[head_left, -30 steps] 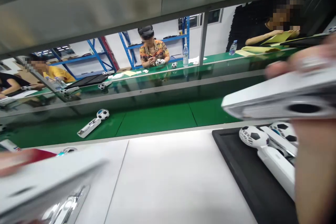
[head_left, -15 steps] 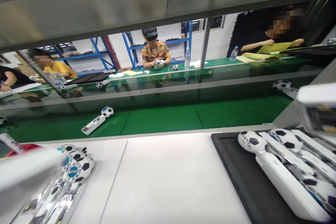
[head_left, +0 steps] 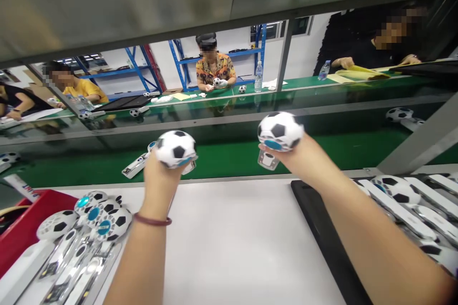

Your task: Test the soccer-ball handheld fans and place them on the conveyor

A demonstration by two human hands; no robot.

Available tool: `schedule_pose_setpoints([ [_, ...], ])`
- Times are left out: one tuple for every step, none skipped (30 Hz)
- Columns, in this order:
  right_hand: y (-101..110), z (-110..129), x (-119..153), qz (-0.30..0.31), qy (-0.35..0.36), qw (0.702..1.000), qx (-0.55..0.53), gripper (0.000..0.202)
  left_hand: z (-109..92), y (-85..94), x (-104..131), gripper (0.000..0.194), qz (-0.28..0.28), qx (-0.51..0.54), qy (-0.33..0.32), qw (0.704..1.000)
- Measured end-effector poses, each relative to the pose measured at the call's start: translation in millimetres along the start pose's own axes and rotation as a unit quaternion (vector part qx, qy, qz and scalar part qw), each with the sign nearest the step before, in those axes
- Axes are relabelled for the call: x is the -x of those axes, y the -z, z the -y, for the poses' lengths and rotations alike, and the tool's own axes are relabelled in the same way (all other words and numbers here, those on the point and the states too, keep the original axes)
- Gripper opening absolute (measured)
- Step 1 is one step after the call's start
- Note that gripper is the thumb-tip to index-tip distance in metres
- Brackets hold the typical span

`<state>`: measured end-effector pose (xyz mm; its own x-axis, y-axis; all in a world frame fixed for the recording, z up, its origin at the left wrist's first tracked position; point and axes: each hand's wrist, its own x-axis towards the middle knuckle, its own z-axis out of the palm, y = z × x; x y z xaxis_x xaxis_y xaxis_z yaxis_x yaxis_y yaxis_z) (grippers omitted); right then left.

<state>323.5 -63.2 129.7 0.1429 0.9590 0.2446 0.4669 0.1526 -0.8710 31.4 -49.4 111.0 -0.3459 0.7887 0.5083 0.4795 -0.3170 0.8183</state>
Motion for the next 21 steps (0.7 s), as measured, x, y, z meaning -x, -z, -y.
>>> schedule_pose_setpoints([
  [-8.6, -7.0, -5.1, -0.004, -0.015, 0.999, 0.037, 0.051, 9.6, -9.8, 0.2, 0.044, 0.009, -0.029, 0.004, 1.000],
  [-16.2, -15.3, -10.5, -0.009, -0.030, 0.997, 0.067, 0.049, 19.0, -18.1, 1.3, 0.041, 0.021, -0.066, 0.008, 0.998],
  [-22.6, -24.4, -15.8, -0.015, -0.042, 0.995, 0.091, 0.046, 28.0, -24.4, 3.1, 0.038, 0.036, -0.106, 0.012, 0.994],
  [-27.5, -33.6, -20.7, -0.018, -0.050, 0.992, 0.111, 0.043, 35.9, -28.8, 4.9, 0.035, 0.050, -0.143, 0.014, 0.988],
  [-30.8, -42.4, -24.9, -0.018, -0.053, 0.990, 0.131, 0.039, 42.5, -31.6, 6.6, 0.033, 0.061, -0.172, 0.015, 0.983],
  [-32.7, -50.3, -28.3, -0.016, -0.053, 0.987, 0.149, 0.037, 47.7, -33.2, 7.6, 0.031, 0.067, -0.191, 0.012, 0.979],
  [-33.5, -56.9, -30.9, -0.015, -0.051, 0.985, 0.161, 0.036, 51.5, -34.0, 7.9, 0.031, 0.069, -0.196, 0.008, 0.978],
  [-33.4, -61.9, -32.7, -0.018, -0.044, 0.985, 0.164, 0.037, 54.2, -34.4, 7.5, 0.034, 0.068, -0.194, 0.002, 0.979],
  [-32.9, -65.4, -33.9, -0.023, -0.033, 0.987, 0.155, 0.042, 56.2, -34.7, 6.6, 0.041, 0.066, -0.182, 0.001, 0.981],
  [-32.1, -67.5, -34.7, -0.029, -0.020, 0.990, 0.134, 0.048, 57.9, -35.1, 5.3, 0.052, 0.066, -0.155, 0.006, 0.986],
  [-31.3, -68.3, -35.2, -0.031, -0.006, 0.994, 0.106, 0.054, 59.8, -35.6, 3.9, 0.063, 0.071, -0.118, 0.016, 0.990],
  [-30.6, -67.9, -35.4, -0.027, 0.007, 0.996, 0.081, 0.060, 62.3, -36.1, 2.7, 0.072, 0.081, -0.077, 0.028, 0.993],
  [-30.1, -66.2, -35.2, -0.016, 0.020, 0.998, 0.062, 0.064, 65.6, -36.3, 1.6, 0.076, 0.097, -0.044, 0.035, 0.994],
  [-29.8, -63.3, -34.6, -0.002, 0.030, 0.998, 0.052, 0.066, 69.8, -36.1, 0.4, 0.074, 0.120, -0.039, 0.029, 0.992],
  [-29.3, -58.8, -33.2, 0.013, 0.037, 0.998, 0.052, 0.066, 74.8, -35.2, -0.9, 0.068, 0.144, -0.058, 0.009, 0.988],
  [-28.6, -52.5, -30.8, 0.027, 0.045, 0.997, 0.061, 0.063, 80.3, -33.2, -2.6, 0.061, 0.167, -0.092, -0.019, 0.981],
  [-27.3, -44.3, -27.1, 0.043, 0.054, 0.995, 0.072, 0.059, 86.1, -30.1, -4.9, 0.053, 0.185, -0.142, -0.051, 0.971],
  [-25.1, -34.1, -21.8, 0.062, 0.069, 0.992, 0.082, 0.053, 91.8, -25.7, -7.6, 0.045, 0.194, -0.195, -0.080, 0.958],
  [-21.8, -22.0, -14.8, 0.082, 0.090, 0.988, 0.090, 0.046, 97.2, -20.0, -10.8, 0.040, 0.193, -0.242, -0.099, 0.946],
  [-17.3, -8.2, -6.0, 0.105, 0.119, 0.982, 0.098, 0.040, 102.0, -13.4, -14.2, 0.038, 0.184, -0.279, -0.109, 0.936],
  [-11.3, 6.4, 4.2, 0.121, 0.153, 0.975, 0.103, 0.037, 106.1, -6.1, -17.7, 0.037, 0.169, -0.308, -0.111, 0.930],
])
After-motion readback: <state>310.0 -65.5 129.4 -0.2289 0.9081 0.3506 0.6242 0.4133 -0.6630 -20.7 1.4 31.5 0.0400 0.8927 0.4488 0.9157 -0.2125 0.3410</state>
